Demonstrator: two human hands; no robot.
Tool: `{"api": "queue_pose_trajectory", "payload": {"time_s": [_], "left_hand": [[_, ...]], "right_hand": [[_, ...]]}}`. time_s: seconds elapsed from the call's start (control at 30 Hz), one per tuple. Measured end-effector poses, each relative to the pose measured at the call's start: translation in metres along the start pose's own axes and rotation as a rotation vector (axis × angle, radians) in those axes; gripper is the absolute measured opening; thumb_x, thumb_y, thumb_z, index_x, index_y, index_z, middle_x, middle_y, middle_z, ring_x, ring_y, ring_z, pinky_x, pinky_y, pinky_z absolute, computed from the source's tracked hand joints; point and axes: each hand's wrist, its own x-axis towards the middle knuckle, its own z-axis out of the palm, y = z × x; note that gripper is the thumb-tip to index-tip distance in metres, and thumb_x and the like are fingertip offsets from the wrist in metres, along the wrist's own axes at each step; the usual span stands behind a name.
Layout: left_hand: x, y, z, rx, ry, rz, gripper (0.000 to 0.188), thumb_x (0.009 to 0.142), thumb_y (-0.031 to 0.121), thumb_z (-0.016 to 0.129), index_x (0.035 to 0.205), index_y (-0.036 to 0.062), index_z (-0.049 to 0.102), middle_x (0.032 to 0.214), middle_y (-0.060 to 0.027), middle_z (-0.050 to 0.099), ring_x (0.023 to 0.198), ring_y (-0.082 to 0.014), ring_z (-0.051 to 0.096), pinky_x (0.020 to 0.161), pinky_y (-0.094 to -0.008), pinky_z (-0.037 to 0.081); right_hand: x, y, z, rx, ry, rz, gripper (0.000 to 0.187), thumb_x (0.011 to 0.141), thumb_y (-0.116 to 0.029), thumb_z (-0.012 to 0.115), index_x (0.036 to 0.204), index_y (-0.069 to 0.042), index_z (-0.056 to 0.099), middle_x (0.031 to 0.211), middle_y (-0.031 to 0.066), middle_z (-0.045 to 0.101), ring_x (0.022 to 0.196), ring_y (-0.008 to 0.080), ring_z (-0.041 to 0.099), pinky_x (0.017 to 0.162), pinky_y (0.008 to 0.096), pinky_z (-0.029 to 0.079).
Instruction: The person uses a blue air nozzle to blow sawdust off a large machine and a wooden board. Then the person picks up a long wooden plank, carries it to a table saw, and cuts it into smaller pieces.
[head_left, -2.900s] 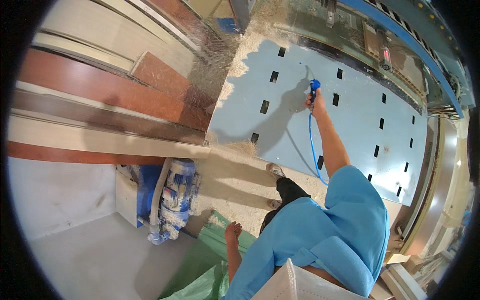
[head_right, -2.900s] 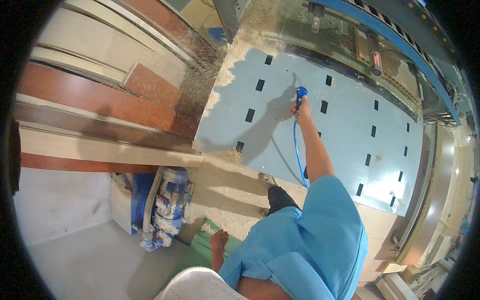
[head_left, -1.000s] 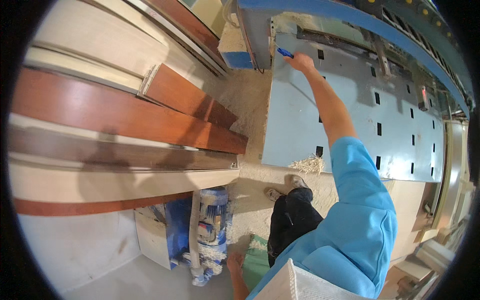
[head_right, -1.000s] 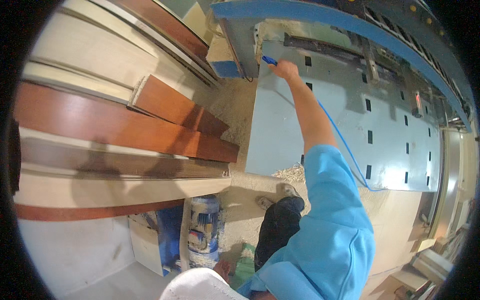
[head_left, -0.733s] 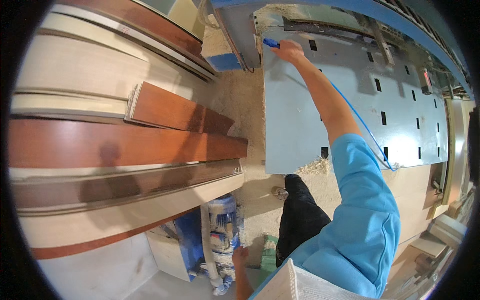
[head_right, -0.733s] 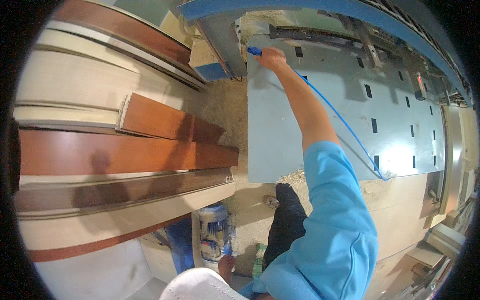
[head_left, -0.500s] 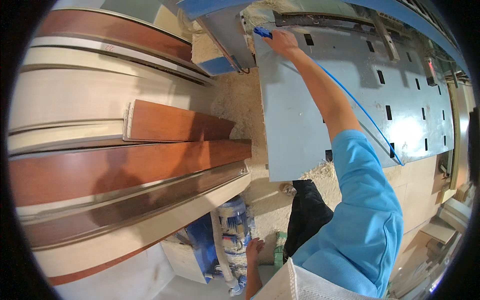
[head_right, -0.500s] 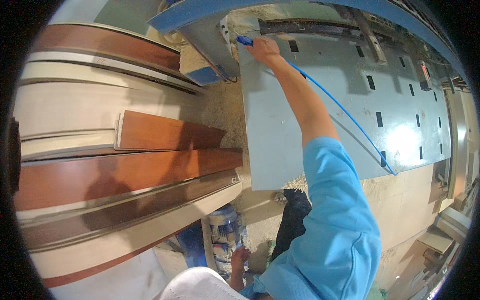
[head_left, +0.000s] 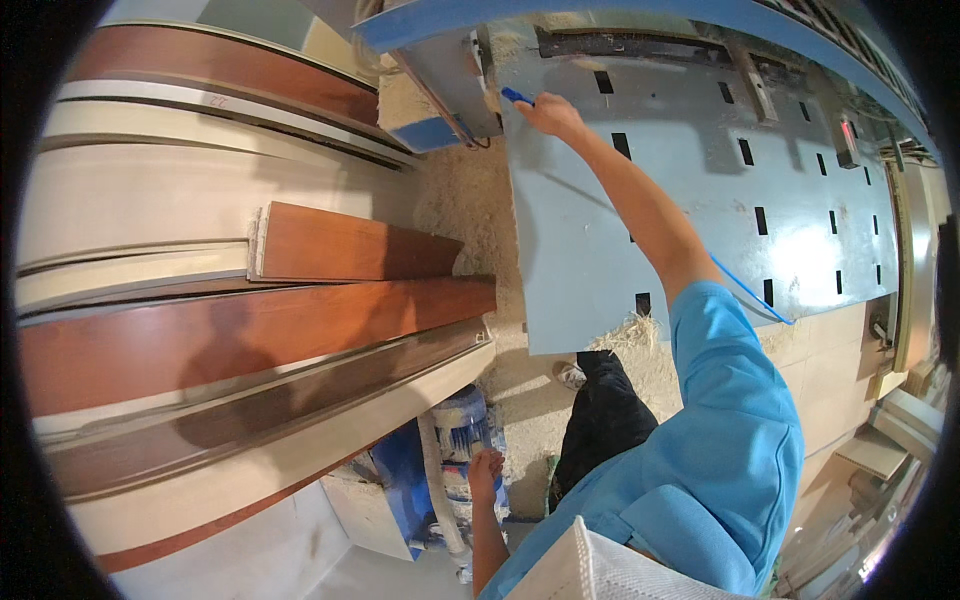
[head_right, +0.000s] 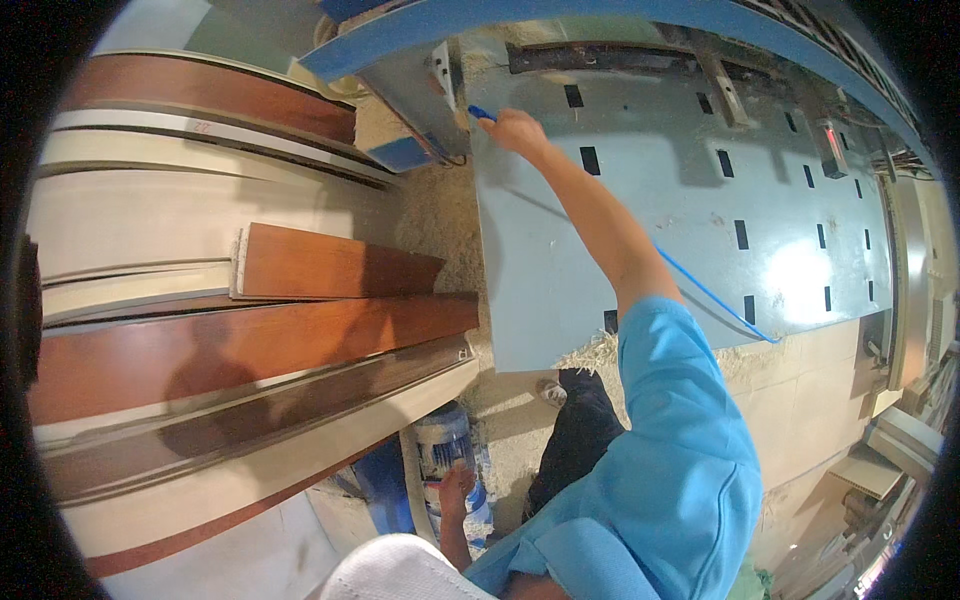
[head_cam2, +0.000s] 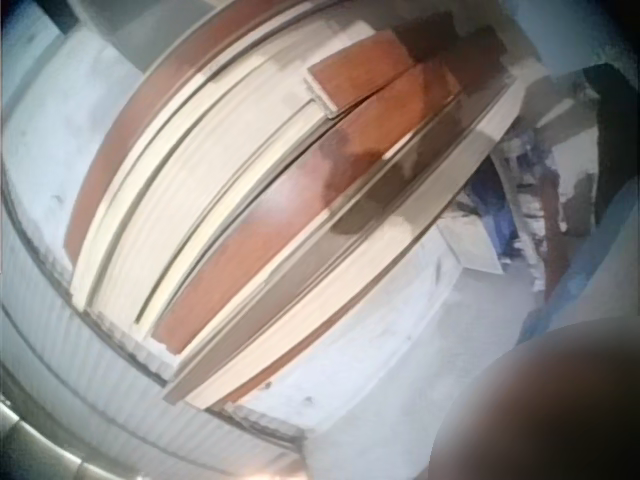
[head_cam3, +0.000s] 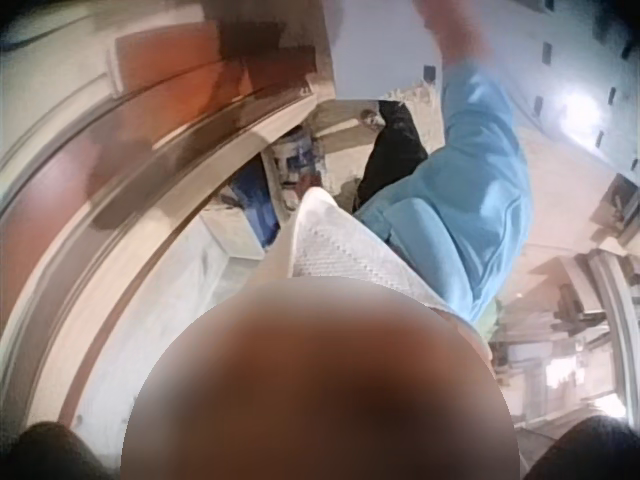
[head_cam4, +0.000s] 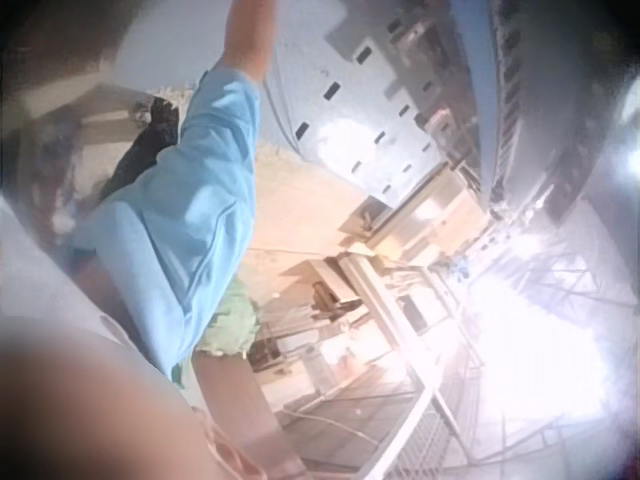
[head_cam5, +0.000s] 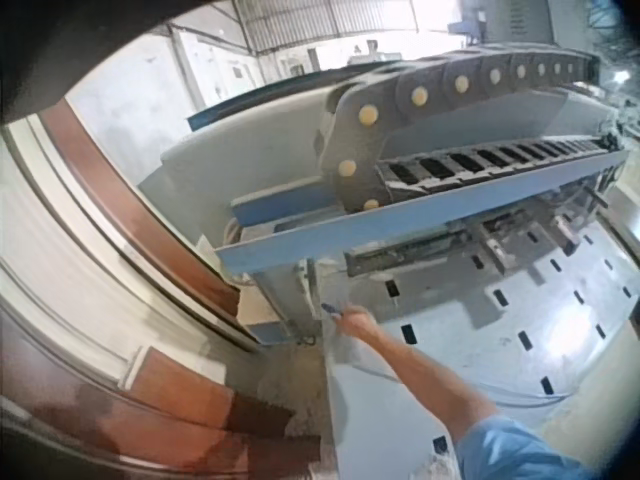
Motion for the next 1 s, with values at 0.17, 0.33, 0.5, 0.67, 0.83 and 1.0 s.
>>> {"api": "queue_pose_trajectory", "payload": {"time_s": [0.17, 0.33, 0.5, 0.67, 0.83, 1.0], "left_hand": [[0.007, -0.033, -0.021, -0.062, -0.123, 0.015, 0.034, 0.096, 0.03, 0.062, 0.117, 0.0025, 0.061, 0.1, -0.011, 0.071, 0.086, -0.0178, 0.068, 0.075, -0.0298, 0.054], [-0.006, -0.085, -0.044, -0.039, -0.024, -0.146, 0.034, 0.093, 0.029, 0.063, 0.115, 0.0024, 0.061, 0.101, -0.0128, 0.071, 0.085, -0.02, 0.069, 0.072, -0.032, 0.055], [-0.03, -0.11, -0.065, -0.035, 0.098, -0.264, 0.037, 0.096, 0.031, 0.058, 0.119, 0.0022, 0.06, 0.102, -0.0126, 0.069, 0.085, -0.0233, 0.068, 0.068, -0.0333, 0.055], [-0.021, -0.101, -0.063, 0.058, 0.112, -0.271, 0.035, 0.099, 0.032, 0.052, 0.117, 0.0028, 0.06, 0.102, -0.0131, 0.07, 0.085, -0.021, 0.07, 0.068, -0.0311, 0.054], [0.0, -0.063, -0.023, 0.03, 0.023, -0.181, 0.032, 0.096, 0.03, 0.062, 0.112, 0.0034, 0.063, 0.099, -0.0112, 0.07, 0.083, -0.0182, 0.067, 0.072, -0.0301, 0.053], [0.004, -0.01, 0.008, 0.072, -0.083, -0.038, 0.035, 0.096, 0.032, 0.064, 0.115, 0.0029, 0.062, 0.1, -0.0099, 0.07, 0.086, -0.018, 0.068, 0.077, -0.0303, 0.054]], "right_hand": [[-0.029, -0.017, -0.015, -0.04, -0.211, 0.027, 0.066, 0.095, -0.06, 0.049, 0.106, 0.002, 0.07, 0.111, 0.0256, 0.069, 0.108, 0.0404, 0.065, 0.09, 0.0493, 0.051], [-0.047, -0.034, -0.007, -0.095, -0.043, -0.016, 0.057, 0.097, -0.053, 0.05, 0.11, -0.002, 0.071, 0.113, 0.0219, 0.069, 0.107, 0.0411, 0.066, 0.091, 0.0497, 0.051], [-0.031, -0.026, -0.01, -0.164, 0.05, -0.052, 0.053, 0.101, -0.048, 0.045, 0.105, -0.003, 0.072, 0.107, 0.0214, 0.071, 0.102, 0.0402, 0.067, 0.084, 0.0495, 0.054], [0.009, -0.011, -0.029, -0.304, 0.107, -0.197, 0.053, 0.104, -0.046, 0.041, 0.097, -0.003, 0.072, 0.093, 0.0188, 0.072, 0.089, 0.039, 0.069, 0.076, 0.0473, 0.056], [0.022, 0.003, -0.021, -0.207, 0.262, -0.225, 0.055, 0.103, -0.048, 0.043, 0.094, -0.002, 0.071, 0.087, 0.0175, 0.071, 0.082, 0.0369, 0.07, 0.072, 0.0457, 0.056], [0.042, 0.003, -0.017, -0.175, 0.276, -0.102, 0.055, 0.102, -0.049, 0.044, 0.091, -0.003, 0.072, 0.09, 0.0181, 0.072, 0.086, 0.0364, 0.07, 0.074, 0.046, 0.057]]}}
